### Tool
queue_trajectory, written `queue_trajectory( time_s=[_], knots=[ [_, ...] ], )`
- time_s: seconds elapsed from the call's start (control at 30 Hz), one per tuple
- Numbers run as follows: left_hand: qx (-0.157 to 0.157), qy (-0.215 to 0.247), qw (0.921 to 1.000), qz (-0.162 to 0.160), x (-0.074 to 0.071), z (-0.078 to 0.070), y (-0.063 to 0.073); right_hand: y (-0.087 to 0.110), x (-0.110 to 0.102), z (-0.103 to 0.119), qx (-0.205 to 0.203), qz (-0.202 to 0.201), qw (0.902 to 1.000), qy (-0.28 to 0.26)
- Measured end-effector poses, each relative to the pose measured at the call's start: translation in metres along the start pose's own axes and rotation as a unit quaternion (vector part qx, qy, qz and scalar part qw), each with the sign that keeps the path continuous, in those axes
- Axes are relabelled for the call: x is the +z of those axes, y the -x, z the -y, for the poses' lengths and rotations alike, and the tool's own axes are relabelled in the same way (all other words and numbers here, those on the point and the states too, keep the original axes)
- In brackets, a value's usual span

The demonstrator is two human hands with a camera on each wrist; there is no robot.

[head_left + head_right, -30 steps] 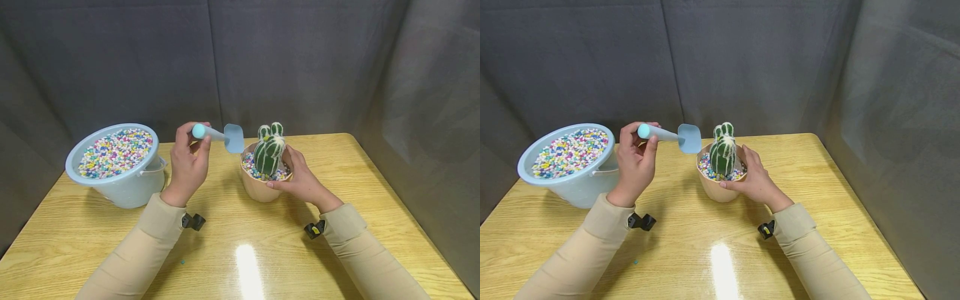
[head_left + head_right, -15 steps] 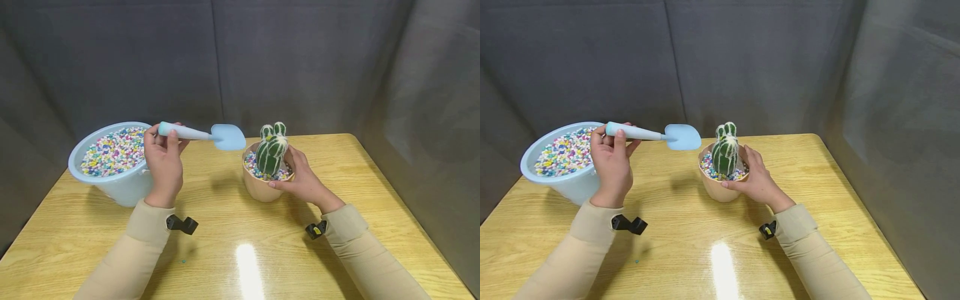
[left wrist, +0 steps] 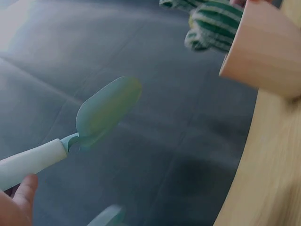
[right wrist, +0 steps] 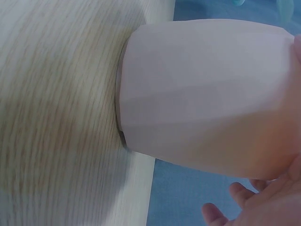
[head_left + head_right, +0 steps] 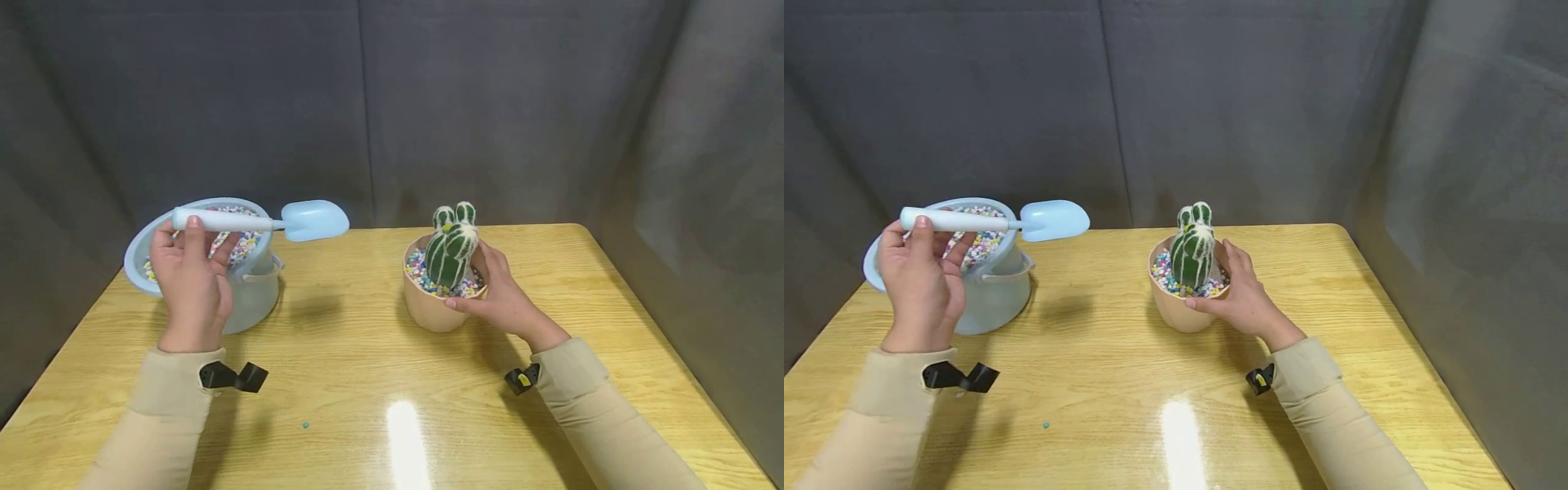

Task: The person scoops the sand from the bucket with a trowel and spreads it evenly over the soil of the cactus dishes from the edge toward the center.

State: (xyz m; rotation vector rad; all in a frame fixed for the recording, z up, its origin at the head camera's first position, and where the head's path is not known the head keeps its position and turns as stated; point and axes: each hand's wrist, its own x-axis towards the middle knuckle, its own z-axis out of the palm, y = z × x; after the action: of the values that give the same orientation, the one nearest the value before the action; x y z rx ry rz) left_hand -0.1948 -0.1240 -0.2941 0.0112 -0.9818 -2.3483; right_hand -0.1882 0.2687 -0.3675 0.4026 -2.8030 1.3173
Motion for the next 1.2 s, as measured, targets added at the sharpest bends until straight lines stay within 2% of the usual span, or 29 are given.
queue_trajectory(
  time_s=[0.13,0.27,0.37,0.53,0.7,0.93,1.2],
  knots=[
    [0.010,-0.013,0.9996,-0.024,-0.016,-0.016,-0.011,-0.001,-0.001,-0.002,0.001,0.000,1.0000,0.001],
    [0.005,-0.024,0.9985,-0.049,-0.030,-0.028,-0.018,-0.001,0.000,-0.003,0.003,0.000,1.0000,-0.003],
    [0.005,-0.023,0.9976,-0.066,-0.038,-0.036,-0.022,0.000,0.000,-0.003,0.005,0.002,1.0000,-0.006],
    [0.027,-0.025,0.9963,-0.078,-0.047,-0.048,-0.030,0.000,-0.001,-0.001,0.007,0.004,1.0000,-0.002],
    [0.048,-0.047,0.9933,-0.094,-0.058,-0.057,-0.036,-0.001,0.000,0.001,0.008,0.008,0.9999,-0.009],
    [0.077,-0.041,0.9895,-0.115,-0.074,-0.063,-0.043,-0.001,0.002,-0.001,0.010,0.015,0.9998,-0.010],
    [0.077,-0.102,0.9839,-0.124,-0.083,-0.072,-0.052,-0.001,0.001,-0.003,0.022,0.013,0.9997,-0.005]
  ],
)
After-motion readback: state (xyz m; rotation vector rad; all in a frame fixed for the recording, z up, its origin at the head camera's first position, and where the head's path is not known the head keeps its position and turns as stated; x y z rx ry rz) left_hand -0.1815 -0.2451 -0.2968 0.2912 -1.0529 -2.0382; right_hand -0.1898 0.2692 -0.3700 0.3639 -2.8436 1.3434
